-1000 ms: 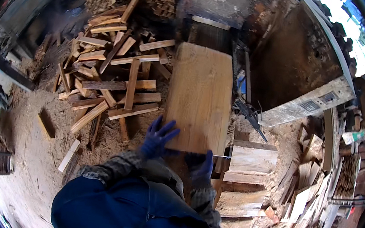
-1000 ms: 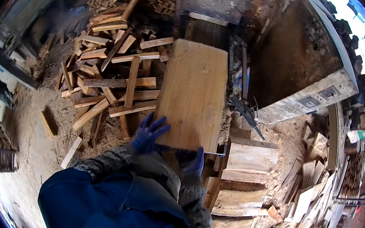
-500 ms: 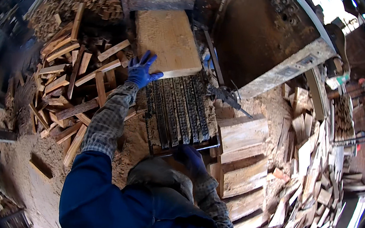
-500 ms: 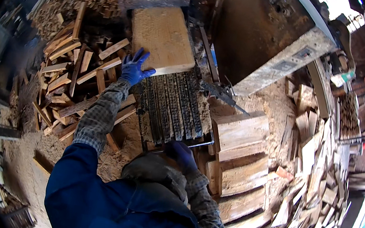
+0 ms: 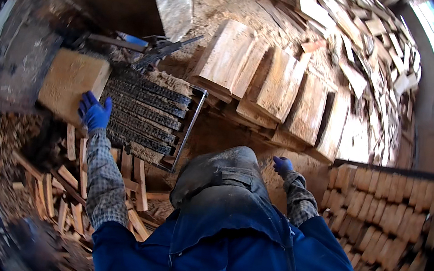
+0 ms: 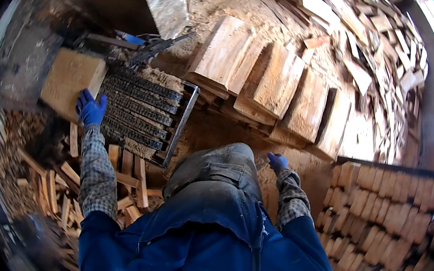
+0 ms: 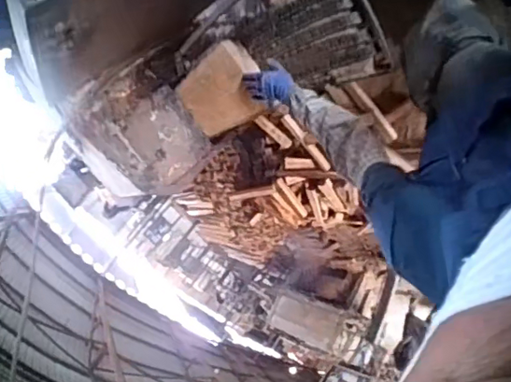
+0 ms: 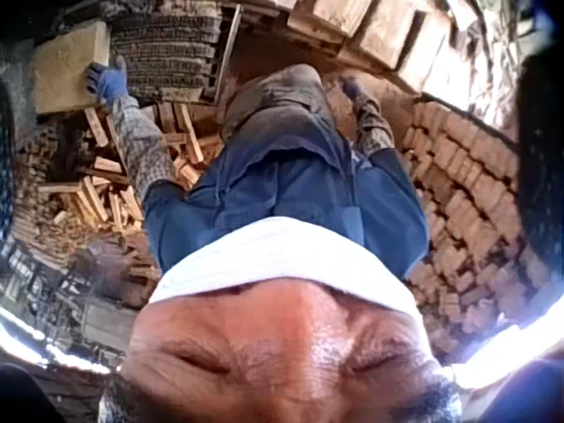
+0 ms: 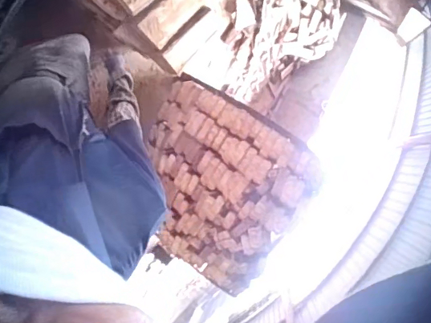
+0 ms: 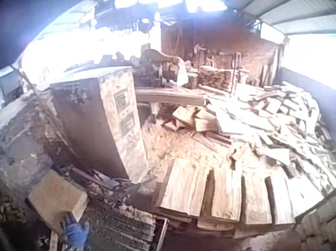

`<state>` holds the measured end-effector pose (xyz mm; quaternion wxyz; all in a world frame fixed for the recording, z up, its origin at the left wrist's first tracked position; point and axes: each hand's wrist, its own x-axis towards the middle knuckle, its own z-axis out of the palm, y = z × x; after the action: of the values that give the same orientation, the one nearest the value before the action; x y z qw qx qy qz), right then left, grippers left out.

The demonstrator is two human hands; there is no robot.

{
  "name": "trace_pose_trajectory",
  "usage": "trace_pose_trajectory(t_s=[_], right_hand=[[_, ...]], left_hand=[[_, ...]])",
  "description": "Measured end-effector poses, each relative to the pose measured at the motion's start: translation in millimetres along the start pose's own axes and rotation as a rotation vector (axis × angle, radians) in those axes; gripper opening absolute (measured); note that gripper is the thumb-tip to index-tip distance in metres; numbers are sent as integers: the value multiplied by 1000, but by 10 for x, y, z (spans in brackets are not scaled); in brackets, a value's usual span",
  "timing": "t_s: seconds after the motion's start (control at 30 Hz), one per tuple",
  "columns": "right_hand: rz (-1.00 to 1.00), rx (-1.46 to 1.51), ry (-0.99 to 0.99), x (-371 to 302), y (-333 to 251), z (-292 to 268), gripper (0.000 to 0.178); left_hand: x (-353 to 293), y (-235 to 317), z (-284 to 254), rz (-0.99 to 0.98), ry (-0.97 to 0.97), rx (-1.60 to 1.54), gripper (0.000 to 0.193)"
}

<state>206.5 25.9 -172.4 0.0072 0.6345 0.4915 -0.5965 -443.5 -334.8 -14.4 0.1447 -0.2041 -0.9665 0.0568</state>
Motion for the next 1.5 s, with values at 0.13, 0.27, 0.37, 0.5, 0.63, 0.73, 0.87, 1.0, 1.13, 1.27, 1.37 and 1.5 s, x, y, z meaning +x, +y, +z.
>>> trace_pose_trajectory(t_s=[0.13,0.27,0.37,0.5,0.63,0.73,0.87,1.0,1.13,1.27,1.37,1.5], right_hand=[[278,-76,39,-430,686,-2,39],[425,-26,-20,-587,1162,285,42],[333,-169,-158,-242,1415,395,44],[29,-313,-156,-98,1211,351,46],[153,-81,8,-197,635,310,46],[119,28,-2,-33,591,222,42],[272,-104,-33,119,475,174,45],[19,-538,-41,845,100,59,49],[-373,-642,140,1538,-1101,150,45],[-973,-738,327,2890,-2716,565,56],[-1433,-793,370,3771,-4012,1054,67],[-1393,-871,271,4762,-5130,1486,81]], left_hand=[[91,-83,-205,35,-102,134,87],[183,-126,-126,70,-49,193,88],[301,-261,-42,-6,-83,11,89],[-55,558,-593,281,5,-527,68],[-992,1681,-914,573,-505,-1248,43],[-1623,2466,-949,601,-1017,-1461,56],[-2075,3128,-437,359,-1382,-1449,77],[-2267,3413,246,-64,-1414,-1660,79],[-1906,3833,599,-590,-1351,-1585,80],[-1515,4188,1120,-973,-1139,-1661,82],[-1133,4474,1616,-1091,-1019,-1723,89],[-454,4822,1891,-1165,-945,-1826,98]])
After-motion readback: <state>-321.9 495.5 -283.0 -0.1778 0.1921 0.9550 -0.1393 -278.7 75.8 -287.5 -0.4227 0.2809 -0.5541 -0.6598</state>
